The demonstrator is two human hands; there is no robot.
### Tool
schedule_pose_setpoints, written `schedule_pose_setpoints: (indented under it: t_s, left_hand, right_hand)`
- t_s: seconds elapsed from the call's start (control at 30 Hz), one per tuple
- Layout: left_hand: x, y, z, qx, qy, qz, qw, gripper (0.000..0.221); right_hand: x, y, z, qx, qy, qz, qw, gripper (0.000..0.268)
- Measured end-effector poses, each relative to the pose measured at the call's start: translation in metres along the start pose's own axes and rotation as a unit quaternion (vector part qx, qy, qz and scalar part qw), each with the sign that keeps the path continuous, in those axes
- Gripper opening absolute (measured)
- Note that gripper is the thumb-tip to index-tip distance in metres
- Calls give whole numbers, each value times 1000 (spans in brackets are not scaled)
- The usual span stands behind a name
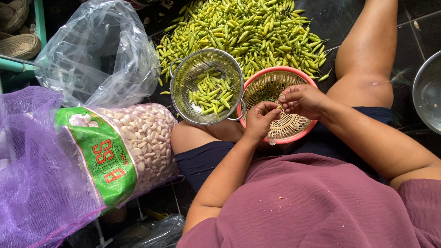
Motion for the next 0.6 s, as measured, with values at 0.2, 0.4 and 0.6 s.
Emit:
schedule_pose_setpoints:
  t_s: [0.2,0.4,0.6]
  left_hand:
    - [4,28,-13,94,-5,-7,996,27]
    - [-1,13,-7,195,13,40,980,23]
    - [3,25,-10,282,7,99,954,23]
  right_hand:
    - [0,-35,-15,385,-59,17,921,20]
    - [-44,-98,12,639,57,41,766,18]
    - [-99,-123,29,772,134,12,621,28]
Point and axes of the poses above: each hand's wrist, its own x-axis away from the middle knuckle, its own z-axis out of the back of the hand, y = z × x, the point moved 5 cm from there along -x, towards the middle knuckle, and after that the axes turned 15 degrees about -y, right-handed, at the moved point
